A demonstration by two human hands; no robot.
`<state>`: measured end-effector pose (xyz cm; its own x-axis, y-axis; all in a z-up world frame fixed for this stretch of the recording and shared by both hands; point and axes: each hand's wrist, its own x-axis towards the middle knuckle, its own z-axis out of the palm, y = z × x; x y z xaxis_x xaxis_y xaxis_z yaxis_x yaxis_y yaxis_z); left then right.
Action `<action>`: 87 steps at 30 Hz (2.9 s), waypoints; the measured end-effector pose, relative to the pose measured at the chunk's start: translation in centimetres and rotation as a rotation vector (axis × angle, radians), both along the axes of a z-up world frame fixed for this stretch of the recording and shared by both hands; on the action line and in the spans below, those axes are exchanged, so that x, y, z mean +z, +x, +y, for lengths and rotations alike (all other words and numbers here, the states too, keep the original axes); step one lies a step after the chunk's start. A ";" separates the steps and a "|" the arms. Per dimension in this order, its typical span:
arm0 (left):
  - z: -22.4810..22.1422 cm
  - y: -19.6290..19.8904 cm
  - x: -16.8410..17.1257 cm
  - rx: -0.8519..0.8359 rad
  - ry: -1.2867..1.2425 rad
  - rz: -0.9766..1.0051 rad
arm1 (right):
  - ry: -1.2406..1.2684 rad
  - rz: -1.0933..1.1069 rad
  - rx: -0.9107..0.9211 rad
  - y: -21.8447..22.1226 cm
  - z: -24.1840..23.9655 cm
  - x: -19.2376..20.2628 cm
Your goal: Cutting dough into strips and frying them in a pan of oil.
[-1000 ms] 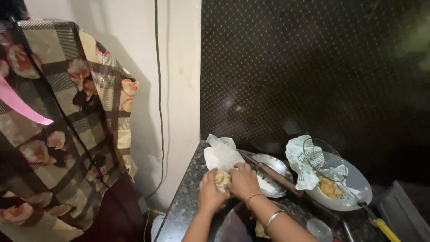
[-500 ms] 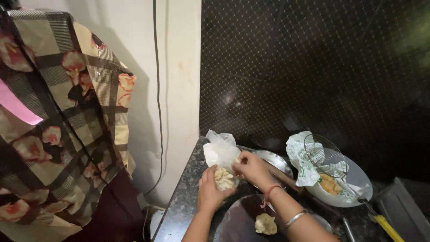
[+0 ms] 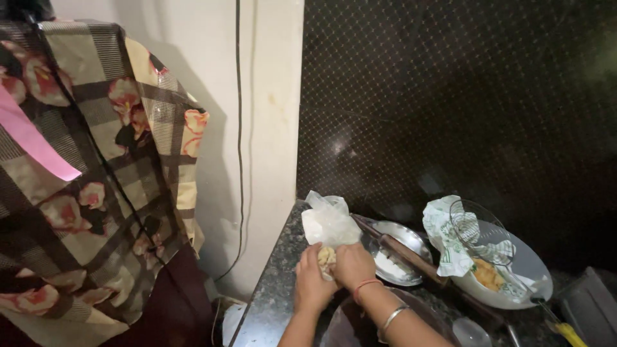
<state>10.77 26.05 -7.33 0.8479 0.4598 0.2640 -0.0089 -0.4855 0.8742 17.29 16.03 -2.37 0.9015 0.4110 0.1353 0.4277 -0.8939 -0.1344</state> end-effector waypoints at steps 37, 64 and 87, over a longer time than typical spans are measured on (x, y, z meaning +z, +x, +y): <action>-0.4 -1.4 0.5 -0.063 0.015 0.052 | 0.061 0.183 0.109 3.6 -1.5 -0.9; -0.7 -1.4 0.6 -0.065 0.014 0.075 | 0.492 0.538 0.266 4.5 -6.7 -4.1; -12.1 -5.0 -3.3 -0.218 -0.200 -0.053 | 0.344 0.167 0.059 -9.8 -16.7 -1.3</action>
<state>5.73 13.93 -10.67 0.9199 0.3154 0.2330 -0.1421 -0.2855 0.9478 7.48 -0.63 -3.68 0.8990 0.4190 0.1274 0.4238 -0.7589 -0.4944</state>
